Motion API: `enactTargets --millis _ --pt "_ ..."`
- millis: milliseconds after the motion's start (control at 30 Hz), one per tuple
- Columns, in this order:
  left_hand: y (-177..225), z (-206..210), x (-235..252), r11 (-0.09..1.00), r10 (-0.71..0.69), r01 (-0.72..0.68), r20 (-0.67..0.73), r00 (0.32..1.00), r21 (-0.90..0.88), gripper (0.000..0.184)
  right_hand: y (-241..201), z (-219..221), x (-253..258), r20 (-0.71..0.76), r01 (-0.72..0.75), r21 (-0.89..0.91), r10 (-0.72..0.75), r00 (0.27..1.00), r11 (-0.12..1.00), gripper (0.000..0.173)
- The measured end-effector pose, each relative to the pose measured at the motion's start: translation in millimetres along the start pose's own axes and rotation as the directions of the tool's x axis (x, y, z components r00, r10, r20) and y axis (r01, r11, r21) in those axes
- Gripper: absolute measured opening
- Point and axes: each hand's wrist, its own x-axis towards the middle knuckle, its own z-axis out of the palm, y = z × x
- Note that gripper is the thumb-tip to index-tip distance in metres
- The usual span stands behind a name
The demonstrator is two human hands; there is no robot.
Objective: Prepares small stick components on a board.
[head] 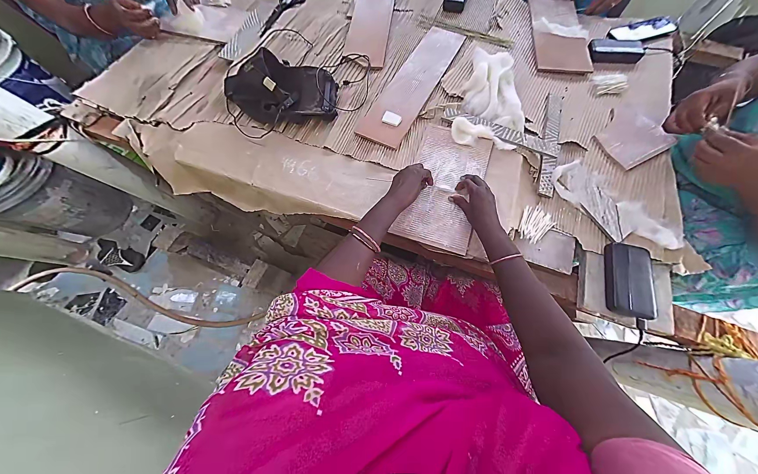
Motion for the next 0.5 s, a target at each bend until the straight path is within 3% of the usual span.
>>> enactTargets --millis 267,367,500 --pt "7.6 -0.3 -1.1 0.999 -0.031 0.031 0.007 0.999 0.034 0.026 -1.1 0.0 0.7 -0.006 0.024 -0.033 -0.024 1.000 0.999 0.029" --pt "9.5 0.3 -0.6 0.998 -0.038 0.038 0.009 0.999 0.041 0.026 -11.0 5.3 -1.4 0.060 0.004 -0.126 0.003 0.998 0.992 0.054" --pt "6.9 2.9 -1.1 0.998 -0.035 0.035 -0.002 0.999 0.058 0.026 -25.3 17.4 -9.2 0.279 -0.037 -0.388 0.156 0.947 0.921 0.085"
